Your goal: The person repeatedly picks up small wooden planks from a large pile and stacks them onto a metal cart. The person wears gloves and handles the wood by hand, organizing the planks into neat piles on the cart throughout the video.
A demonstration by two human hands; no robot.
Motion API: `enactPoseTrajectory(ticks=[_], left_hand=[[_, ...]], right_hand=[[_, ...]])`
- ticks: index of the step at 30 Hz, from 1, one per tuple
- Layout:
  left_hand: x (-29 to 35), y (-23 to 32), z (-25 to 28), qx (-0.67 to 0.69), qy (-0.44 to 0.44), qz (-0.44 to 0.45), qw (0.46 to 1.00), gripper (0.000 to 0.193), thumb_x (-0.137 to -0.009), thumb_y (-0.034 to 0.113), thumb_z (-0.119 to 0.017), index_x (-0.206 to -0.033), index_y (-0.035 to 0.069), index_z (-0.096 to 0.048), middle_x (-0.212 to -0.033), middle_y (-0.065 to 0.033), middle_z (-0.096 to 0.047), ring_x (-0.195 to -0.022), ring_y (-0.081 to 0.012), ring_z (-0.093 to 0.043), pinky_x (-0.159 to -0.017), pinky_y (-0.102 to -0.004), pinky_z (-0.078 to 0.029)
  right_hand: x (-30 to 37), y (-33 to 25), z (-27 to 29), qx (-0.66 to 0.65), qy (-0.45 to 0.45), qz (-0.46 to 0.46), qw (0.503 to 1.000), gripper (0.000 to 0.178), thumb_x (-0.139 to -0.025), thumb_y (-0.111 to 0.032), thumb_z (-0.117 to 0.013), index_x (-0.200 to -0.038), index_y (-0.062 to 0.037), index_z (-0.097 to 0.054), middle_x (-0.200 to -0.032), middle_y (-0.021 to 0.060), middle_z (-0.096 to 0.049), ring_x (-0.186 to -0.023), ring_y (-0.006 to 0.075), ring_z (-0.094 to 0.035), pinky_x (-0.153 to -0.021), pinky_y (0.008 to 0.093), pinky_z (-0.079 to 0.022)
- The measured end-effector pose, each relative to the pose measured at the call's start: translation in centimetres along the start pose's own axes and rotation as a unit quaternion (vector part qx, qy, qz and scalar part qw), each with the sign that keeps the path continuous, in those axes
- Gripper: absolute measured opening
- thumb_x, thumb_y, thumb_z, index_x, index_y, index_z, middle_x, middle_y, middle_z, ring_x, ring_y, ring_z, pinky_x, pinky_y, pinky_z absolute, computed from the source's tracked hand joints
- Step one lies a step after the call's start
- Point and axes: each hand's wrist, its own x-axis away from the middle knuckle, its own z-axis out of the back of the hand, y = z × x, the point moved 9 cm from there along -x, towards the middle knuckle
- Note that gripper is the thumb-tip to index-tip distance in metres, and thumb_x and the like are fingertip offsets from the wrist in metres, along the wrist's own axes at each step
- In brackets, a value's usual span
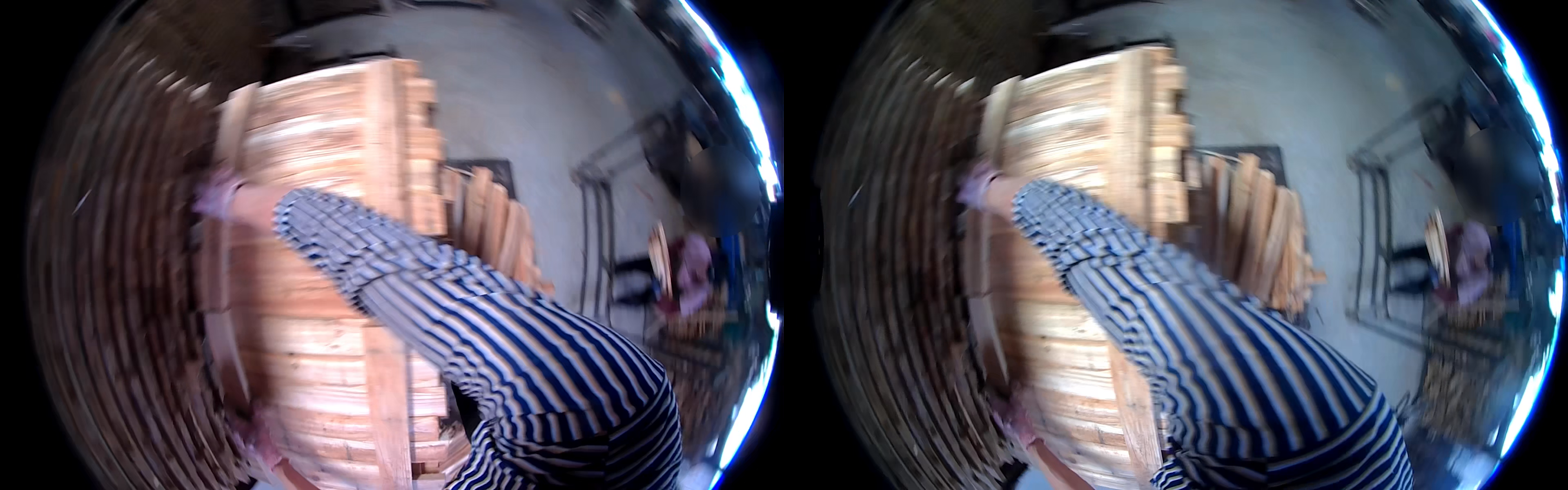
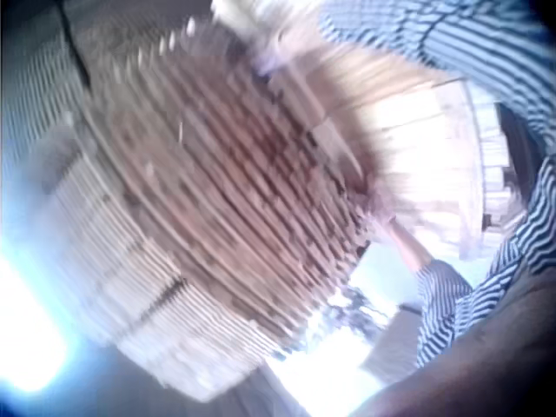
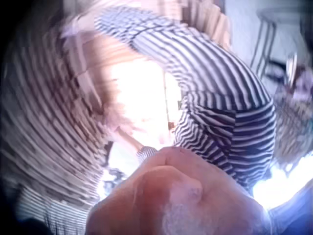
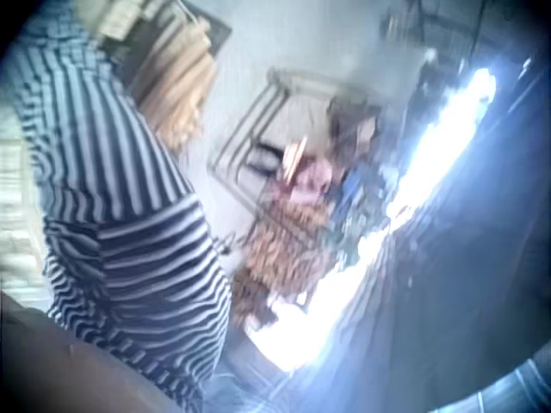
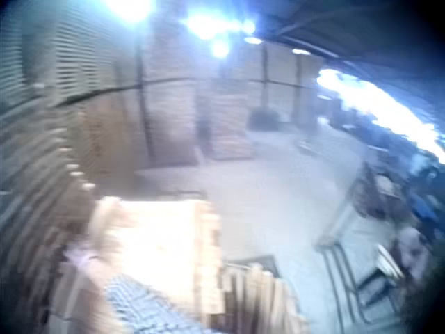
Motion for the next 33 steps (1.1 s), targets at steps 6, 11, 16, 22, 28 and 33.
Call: enactPoseTrajectory(ticks=[6,11,16,22,28,33], left_hand=[[3.5,6.2,0.5,0.176,0.044,-0.018,0.983,0.073,-0.099,0.031,-0.073,-0.157,0.001,-0.041,-0.157,-0.0238,-0.046,-0.140,-0.0348,-0.051,-0.119,-0.0432,-0.042],[13.1,21.9,8.1,0.214,0.106,-0.124,0.963,0.072,-0.101,0.033,-0.071,-0.156,-0.001,-0.040,-0.157,-0.0225,-0.045,-0.143,-0.0356,-0.047,-0.120,-0.0478,-0.040],[27.6,41.2,-0.8,0.453,-0.203,-0.298,0.815,0.067,-0.093,0.015,-0.067,-0.152,-0.008,-0.044,-0.154,-0.0228,-0.050,-0.143,-0.0371,-0.048,-0.121,-0.0487,-0.037],[35.9,44.2,-33.7,0.261,-0.460,-0.123,0.840,0.086,-0.089,0.019,-0.084,-0.158,-0.001,-0.036,-0.156,-0.0254,-0.048,-0.145,-0.0345,-0.048,-0.118,-0.0435,-0.040],[33.4,51.7,-55.1,0.036,-0.310,-0.215,0.925,0.103,-0.084,0.048,-0.081,-0.163,0.010,-0.026,-0.140,-0.0287,-0.057,-0.122,-0.0439,-0.062,-0.097,-0.0508,-0.054],[34.0,54.5,-59.4,0.025,-0.301,-0.154,0.941,0.096,-0.084,0.034,-0.078,-0.159,0.004,-0.026,-0.141,-0.0281,-0.057,-0.122,-0.0459,-0.062,-0.101,-0.0514,-0.052]], right_hand=[[24.8,-5.2,13.2,-0.051,0.420,-0.197,0.884,0.038,-0.096,-0.027,-0.053,-0.131,-0.0114,-0.055,-0.130,0.0232,-0.051,-0.110,0.0314,-0.059,-0.082,0.0473,-0.058],[51.3,-5.5,9.6,-0.465,0.448,-0.133,0.752,0.031,-0.094,-0.030,-0.066,-0.120,-0.0146,-0.062,-0.119,0.0092,-0.063,-0.089,0.0170,-0.066,-0.065,0.0310,-0.058],[77.5,-4.4,-18.7,-0.472,-0.034,-0.530,0.703,0.050,-0.092,-0.024,-0.066,-0.138,-0.0073,-0.056,-0.135,0.0204,-0.059,-0.126,0.0370,-0.058,-0.106,0.0469,-0.050],[91.9,4.9,-34.0,-0.444,-0.110,-0.687,0.564,0.073,-0.086,-0.034,-0.076,-0.145,-0.0003,-0.049,-0.129,0.0288,-0.064,-0.123,0.0443,-0.061,-0.107,0.0472,-0.049],[90.1,15.9,-46.4,-0.479,-0.027,-0.768,0.425,0.113,-0.084,-0.056,-0.077,-0.164,-0.0014,-0.019,-0.163,0.0273,-0.036,-0.149,0.0396,-0.042,-0.120,0.0483,-0.039],[89.7,17.4,-50.4,-0.495,-0.045,-0.786,0.368,0.117,-0.073,-0.050,-0.089,-0.157,0.0079,-0.030,-0.154,0.0338,-0.045,-0.144,0.0406,-0.047,-0.118,0.0452,-0.041]])
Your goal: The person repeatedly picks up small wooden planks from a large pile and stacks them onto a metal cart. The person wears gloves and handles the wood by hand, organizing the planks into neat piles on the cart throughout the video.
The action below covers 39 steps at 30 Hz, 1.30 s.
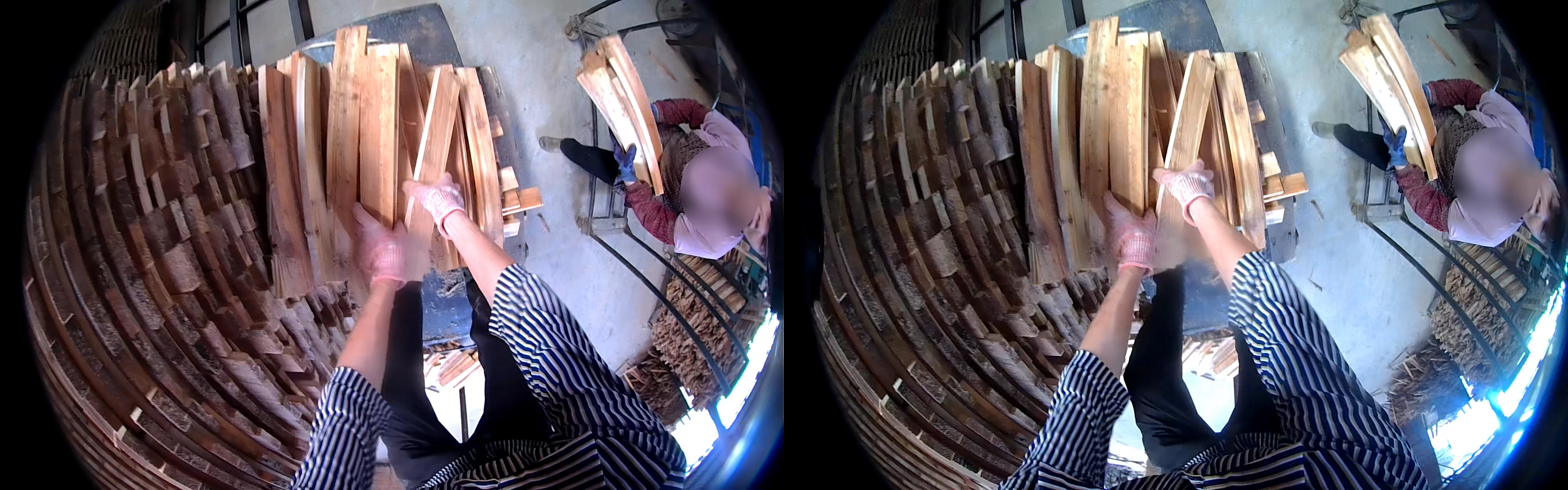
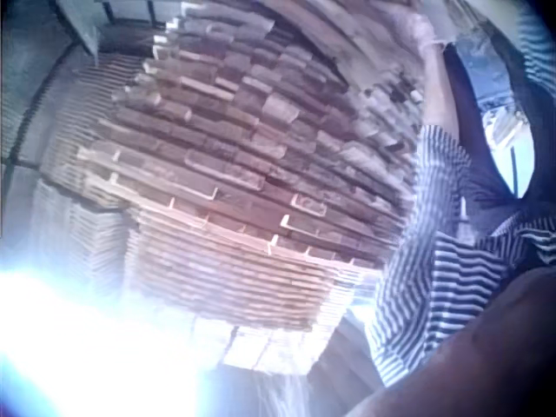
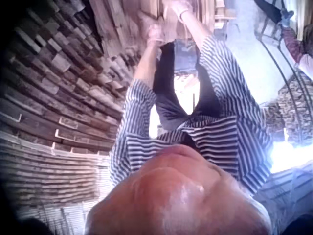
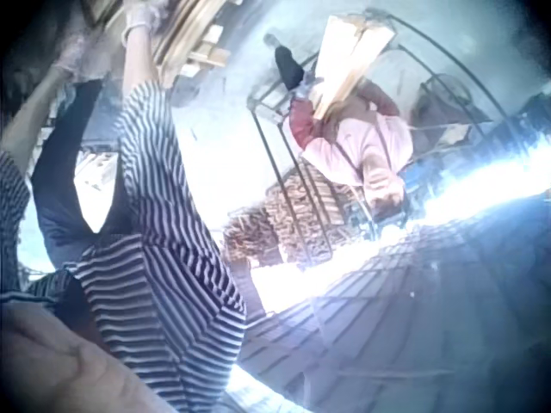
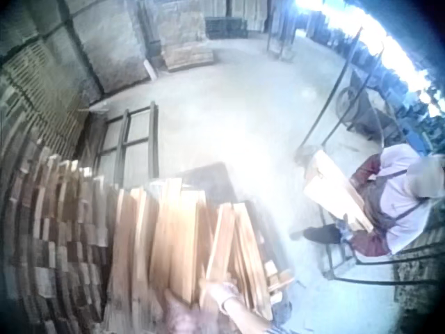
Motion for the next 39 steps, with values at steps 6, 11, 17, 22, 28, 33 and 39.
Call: enactPoseTrajectory(ticks=[6,11,17,22,28,33,39], left_hand=[[-0.3,-5.8,-0.5,0.052,-0.104,0.006,0.993,0.100,-0.082,0.038,-0.083,-0.158,0.001,-0.028,-0.140,-0.0284,-0.060,-0.125,-0.0415,-0.063,-0.105,-0.0486,-0.052],[14.1,-4.2,-0.1,0.363,-0.322,-0.017,0.874,0.106,-0.076,0.031,-0.095,-0.155,-0.005,-0.035,-0.134,-0.0185,-0.067,-0.124,-0.0243,-0.062,-0.107,-0.0365,-0.052],[28.3,-5.4,14.3,0.286,-0.231,0.088,0.926,0.106,-0.074,0.045,-0.089,-0.156,0.001,-0.038,-0.133,-0.0243,-0.065,-0.122,-0.0310,-0.066,-0.104,-0.0397,-0.053],[32.8,-5.7,27.0,0.325,0.019,-0.052,0.944,0.121,-0.067,0.054,-0.092,-0.157,-0.001,-0.033,-0.159,-0.0299,-0.036,-0.150,-0.0463,-0.033,-0.123,-0.0486,-0.033],[35.6,-7.9,41.4,0.652,0.316,-0.058,0.687,0.102,-0.093,0.040,-0.077,-0.165,-0.002,-0.016,-0.161,-0.0220,-0.038,-0.149,-0.0307,-0.039,-0.122,-0.0394,-0.034],[39.2,-14.9,47.4,0.798,0.448,-0.070,0.397,0.073,-0.106,0.016,-0.060,-0.165,-0.001,-0.020,-0.149,-0.0098,-0.049,-0.135,-0.0166,-0.049,-0.115,-0.0303,-0.040],[40.8,-25.1,51.3,0.759,0.560,0.018,0.331,0.060,-0.110,0.025,-0.053,-0.159,-0.004,-0.034,-0.145,-0.0125,-0.056,-0.140,-0.0218,-0.049,-0.116,-0.0335,-0.042]], right_hand=[[2.7,4.1,3.5,-0.102,-0.089,0.054,0.989,0.111,-0.076,-0.032,-0.089,-0.158,0.0094,-0.025,-0.156,0.0323,-0.043,-0.144,0.0390,-0.046,-0.119,0.0464,-0.040],[11.8,6.7,1.5,-0.239,-0.244,0.116,0.933,0.074,-0.091,-0.040,-0.079,-0.147,-0.0004,-0.048,-0.138,0.0103,-0.058,-0.133,0.0223,-0.052,-0.118,0.0388,-0.038],[28.0,9.1,0.0,-0.337,-0.355,0.011,0.872,0.044,-0.094,-0.029,-0.073,-0.128,-0.0008,-0.065,-0.118,0.0104,-0.068,-0.111,0.0213,-0.066,-0.099,0.0406,-0.054],[37.3,3.5,4.2,-0.007,-0.383,0.274,0.882,0.043,-0.086,-0.025,-0.080,-0.118,0.0022,-0.070,-0.107,0.0135,-0.074,-0.099,0.0213,-0.071,-0.087,0.0382,-0.058],[57.0,-10.2,0.1,0.276,-0.457,0.500,0.681,0.102,-0.075,-0.033,-0.092,-0.154,-0.0028,-0.036,-0.139,0.0175,-0.061,-0.126,0.0290,-0.063,-0.104,0.0412,-0.053],[74.0,-15.5,-6.9,0.301,-0.449,0.594,0.596,0.114,-0.077,-0.027,-0.092,-0.164,-0.0046,-0.023,-0.144,0.0192,-0.056,-0.131,0.0299,-0.059,-0.108,0.0389,-0.051],[85.6,-16.7,-15.8,0.241,-0.620,0.444,0.600,0.100,-0.081,0.003,-0.075,-0.166,-0.0046,-0.021,-0.143,0.0160,-0.054,-0.124,0.0220,-0.061,-0.105,0.0339,-0.053]])
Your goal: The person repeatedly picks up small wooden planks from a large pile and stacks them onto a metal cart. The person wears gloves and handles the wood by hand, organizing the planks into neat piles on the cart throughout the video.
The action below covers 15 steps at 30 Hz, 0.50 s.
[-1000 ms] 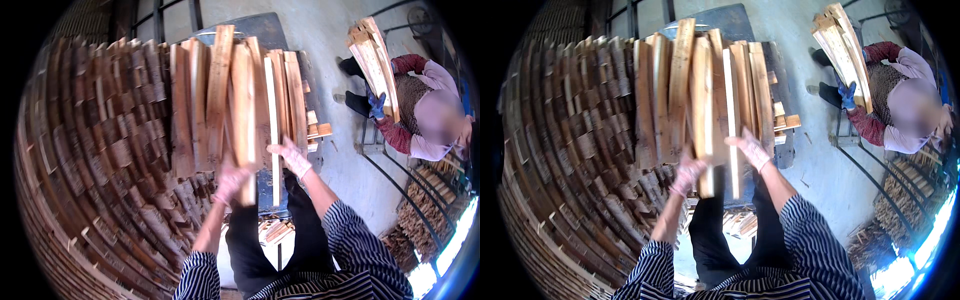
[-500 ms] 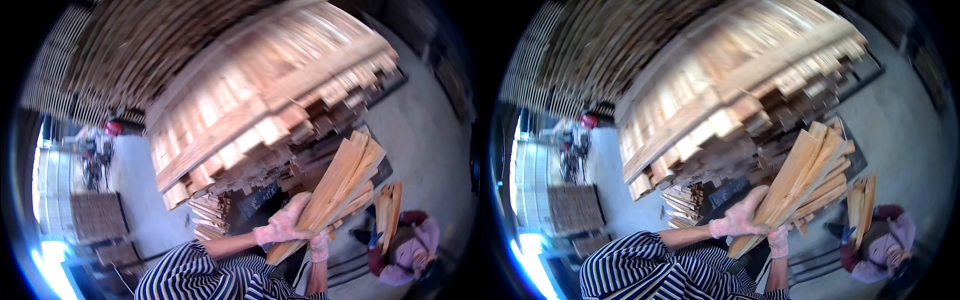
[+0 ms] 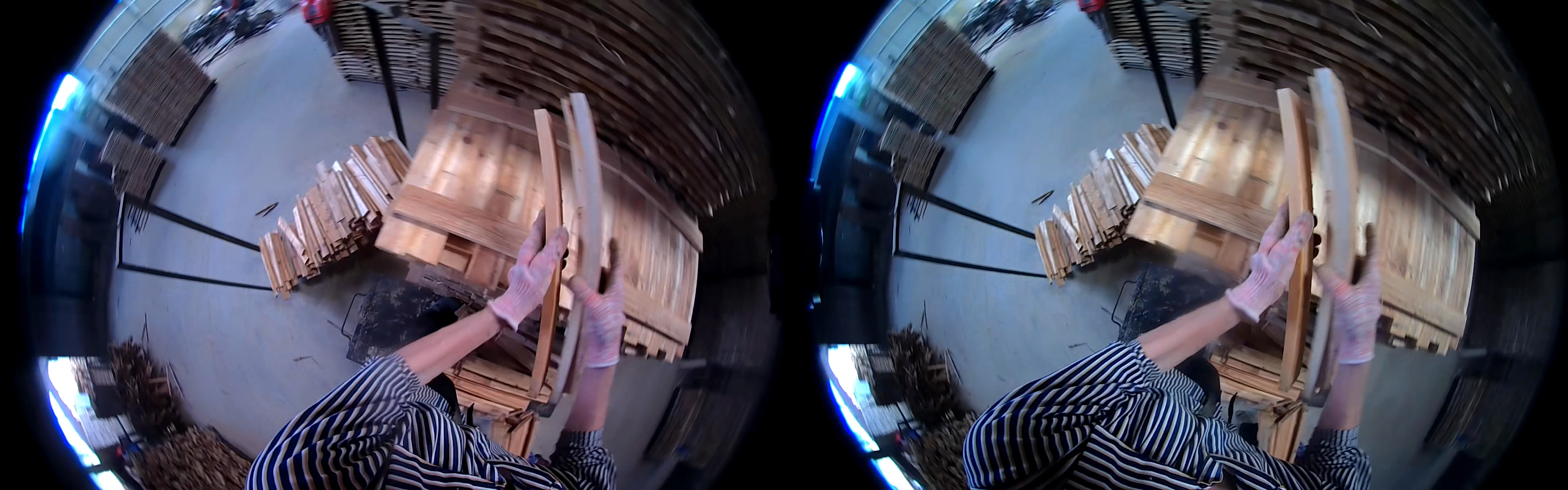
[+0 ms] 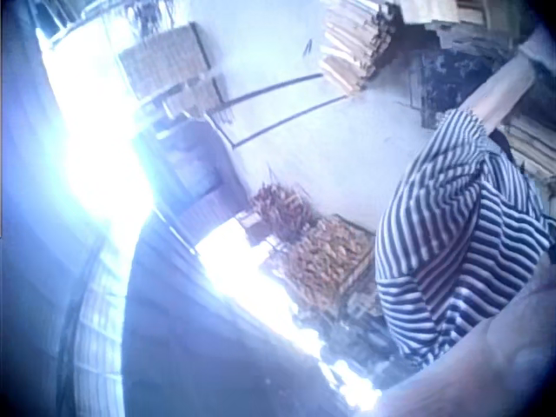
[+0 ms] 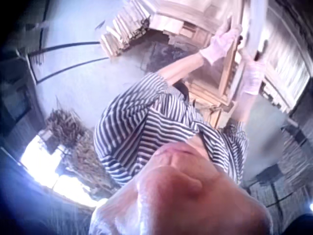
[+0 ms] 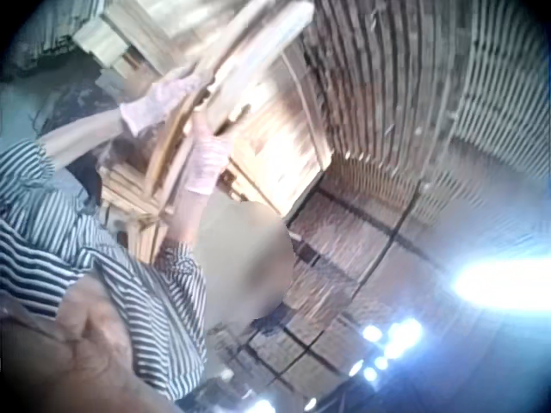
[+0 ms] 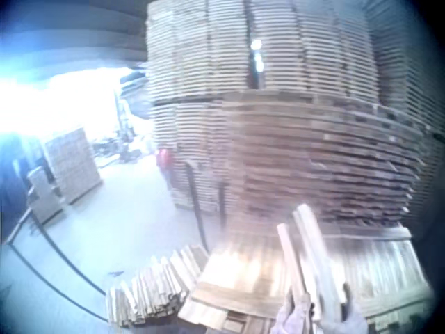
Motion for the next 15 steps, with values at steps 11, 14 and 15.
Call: enactPoseTrajectory(ticks=[11,14,15], left_hand=[[-19.1,8.5,14.7,-0.538,0.043,0.082,0.838,0.103,-0.087,0.037,-0.080,-0.164,0.001,-0.021,-0.159,-0.0293,-0.041,-0.141,-0.0395,-0.050,-0.118,-0.0417,-0.042],[-17.7,7.2,9.5,-0.711,0.021,0.066,0.700,0.120,-0.082,0.051,-0.081,-0.167,0.008,-0.009,-0.160,-0.0308,-0.039,-0.139,-0.0426,-0.053,-0.113,-0.0426,-0.047],[-17.9,7.0,9.2,-0.705,0.014,0.064,0.706,0.120,-0.079,0.048,-0.084,-0.167,0.008,-0.012,-0.161,-0.0316,-0.038,-0.140,-0.0440,-0.051,-0.115,-0.0428,-0.045]], right_hand=[[-15.9,2.1,9.9,0.691,0.123,-0.099,0.705,0.092,-0.089,-0.047,-0.076,-0.163,-0.0230,-0.028,-0.132,0.0253,-0.059,-0.121,0.0404,-0.062,-0.098,0.0504,-0.053],[-15.8,1.2,12.6,0.706,0.140,-0.050,0.692,0.082,-0.089,-0.045,-0.076,-0.157,-0.0190,-0.037,-0.128,0.0247,-0.060,-0.117,0.0402,-0.063,-0.095,0.0524,-0.053],[-15.3,-0.2,11.7,0.725,0.140,-0.003,0.675,0.066,-0.089,-0.040,-0.076,-0.145,-0.0207,-0.047,-0.123,0.0227,-0.061,-0.115,0.0383,-0.063,-0.091,0.0510,-0.054]])
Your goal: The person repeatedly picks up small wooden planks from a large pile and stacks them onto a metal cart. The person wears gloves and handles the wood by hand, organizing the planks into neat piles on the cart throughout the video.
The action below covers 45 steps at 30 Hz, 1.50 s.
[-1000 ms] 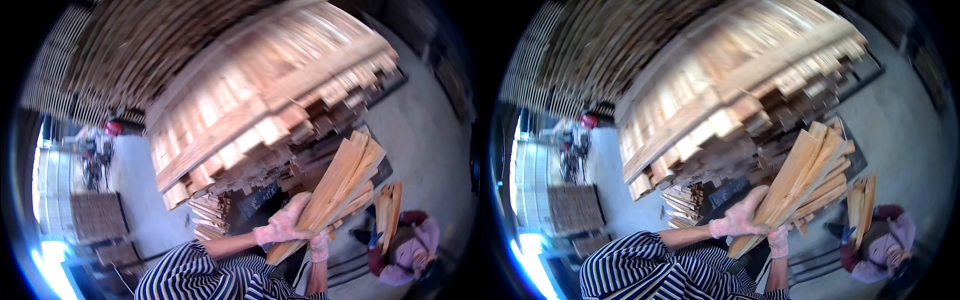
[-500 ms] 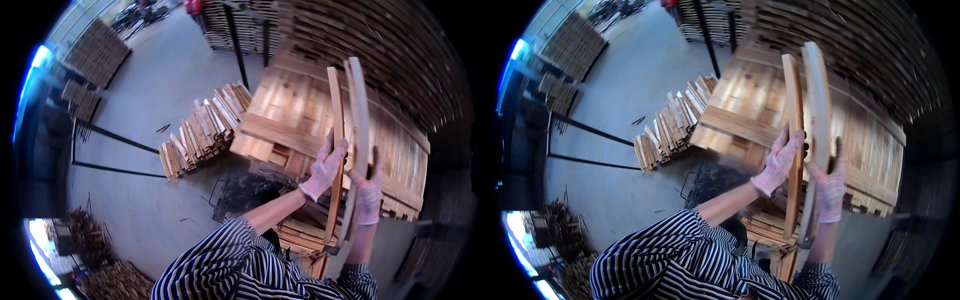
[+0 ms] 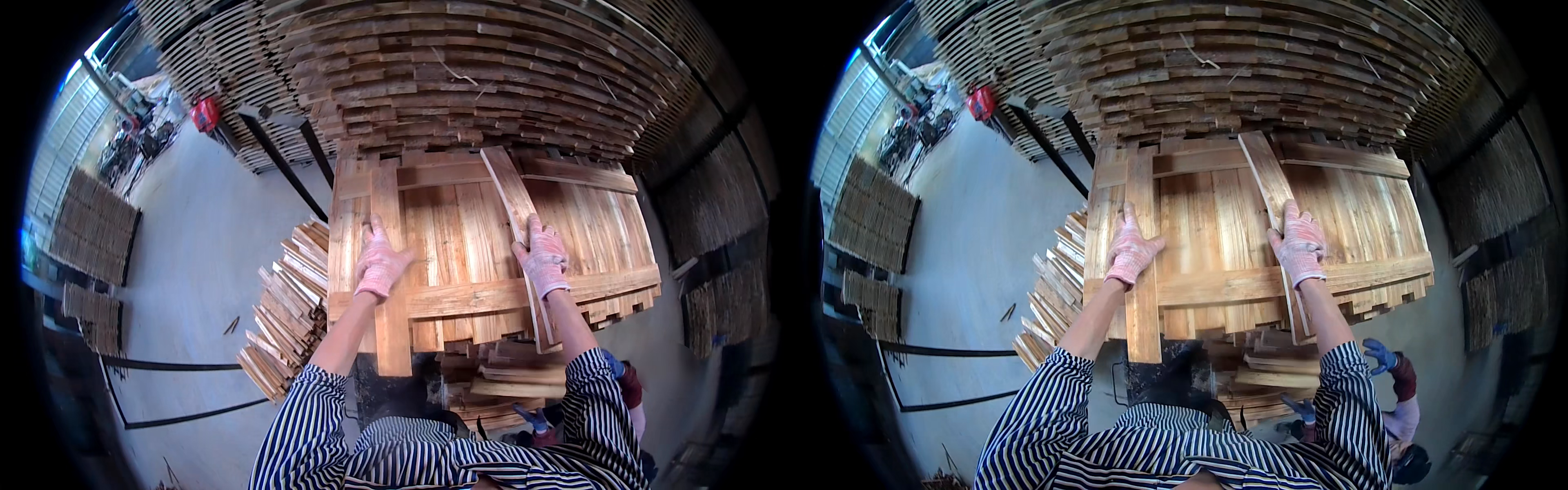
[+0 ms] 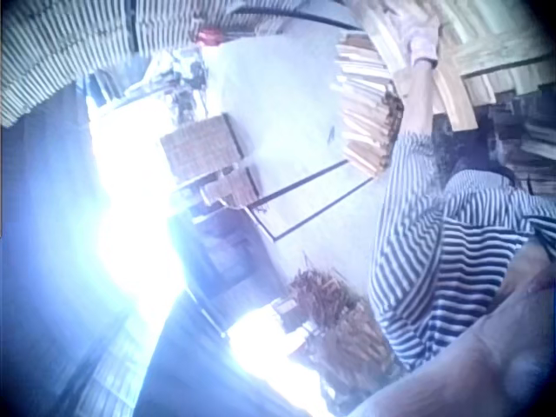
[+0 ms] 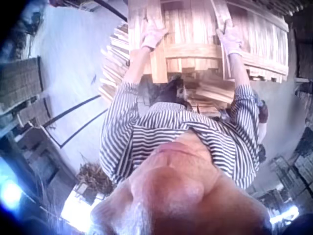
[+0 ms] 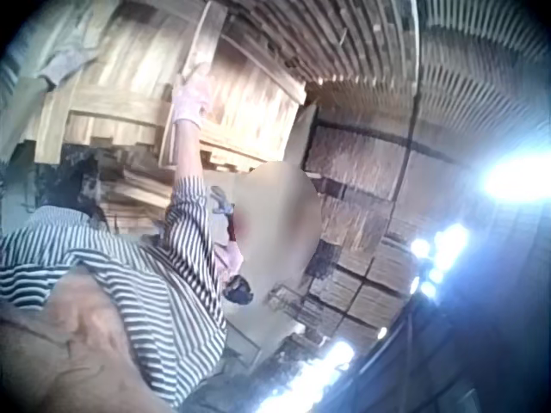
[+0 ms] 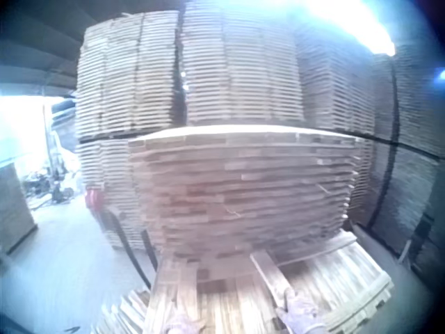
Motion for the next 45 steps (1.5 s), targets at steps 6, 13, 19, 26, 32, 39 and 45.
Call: enactPoseTrajectory(ticks=[6,13,19,26,32,39,45], left_hand=[[-4.4,-7.9,6.4,-0.009,0.102,-0.012,0.995,0.117,-0.081,0.051,-0.084,-0.166,0.007,-0.017,-0.157,-0.0333,-0.042,-0.143,-0.0460,-0.046,-0.117,-0.0448,-0.044],[-9.0,-10.1,6.5,-0.003,0.133,-0.070,0.989,0.084,-0.098,0.053,-0.064,-0.161,0.006,-0.035,-0.153,-0.0290,-0.049,-0.139,-0.0459,-0.050,-0.115,-0.0465,-0.042],[-10.3,-11.6,7.8,0.010,0.089,-0.086,0.992,0.072,-0.101,0.039,-0.064,-0.159,0.005,-0.040,-0.149,-0.0245,-0.057,-0.139,-0.0397,-0.054,-0.115,-0.0404,-0.042],[-10.9,-11.4,7.7,0.097,0.104,-0.119,0.983,0.072,-0.099,0.037,-0.069,-0.158,0.006,-0.042,-0.152,-0.0237,-0.055,-0.141,-0.0401,-0.052,-0.115,-0.0417,-0.043],[-10.4,-10.2,7.0,0.118,0.077,-0.116,0.983,0.070,-0.102,0.033,-0.067,-0.159,0.002,-0.039,-0.159,-0.0211,-0.048,-0.148,-0.0337,-0.045,-0.121,-0.0375,-0.036],[-10.5,-9.9,7.6,0.091,0.089,-0.109,0.986,0.072,-0.102,0.040,-0.067,-0.158,0.003,-0.041,-0.159,-0.0217,-0.048,-0.148,-0.0357,-0.044,-0.120,-0.0388,-0.038],[-10.6,-11.4,7.8,0.106,0.106,-0.127,0.980,0.070,-0.101,0.036,-0.068,-0.157,0.003,-0.042,-0.156,-0.0236,-0.051,-0.146,-0.0376,-0.047,-0.119,-0.0402,-0.038]], right_hand=[[3.0,-11.2,2.4,-0.033,0.026,0.068,0.997,0.053,-0.087,-0.038,-0.076,-0.136,-0.0295,-0.060,-0.100,0.0184,-0.063,-0.096,0.0354,-0.067,-0.075,0.0498,-0.056],[2.0,-28.5,-4.5,-0.184,0.046,0.138,0.972,0.053,-0.094,-0.049,-0.066,-0.140,-0.0225,-0.059,-0.100,0.0199,-0.063,-0.092,0.0329,-0.065,-0.075,0.0490,-0.056],[1.7,-27.4,-3.4,-0.246,-0.151,0.172,0.942,0.057,-0.096,-0.046,-0.063,-0.144,-0.0182,-0.056,-0.124,0.0213,-0.058,-0.112,0.0360,-0.060,-0.091,0.0522,-0.051],[-1.4,-2.6,-2.7,-0.032,-0.023,-0.081,0.996,0.080,-0.087,-0.044,-0.078,-0.158,-0.0315,-0.044,-0.126,0.0215,-0.060,-0.116,0.0362,-0.061,-0.094,0.0466,-0.053],[-0.3,-9.6,-2.0,-0.084,0.032,-0.032,0.995,0.069,-0.087,-0.043,-0.075,-0.151,-0.0264,-0.054,-0.113,0.0211,-0.063,-0.104,0.0356,-0.064,-0.089,0.0454,-0.054],[-1.9,-27.6,-8.7,-0.279,-0.108,0.040,0.953,0.071,-0.090,-0.038,-0.071,-0.153,-0.0164,-0.047,-0.107,0.0210,-0.061,-0.098,0.0356,-0.066,-0.085,0.0499,-0.055],[-1.7,-23.8,-4.2,-0.354,-0.232,-0.051,0.904,0.069,-0.091,-0.024,-0.072,-0.153,-0.0111,-0.043,-0.132,0.0216,-0.057,-0.108,0.0358,-0.069,-0.086,0.0484,-0.059]])
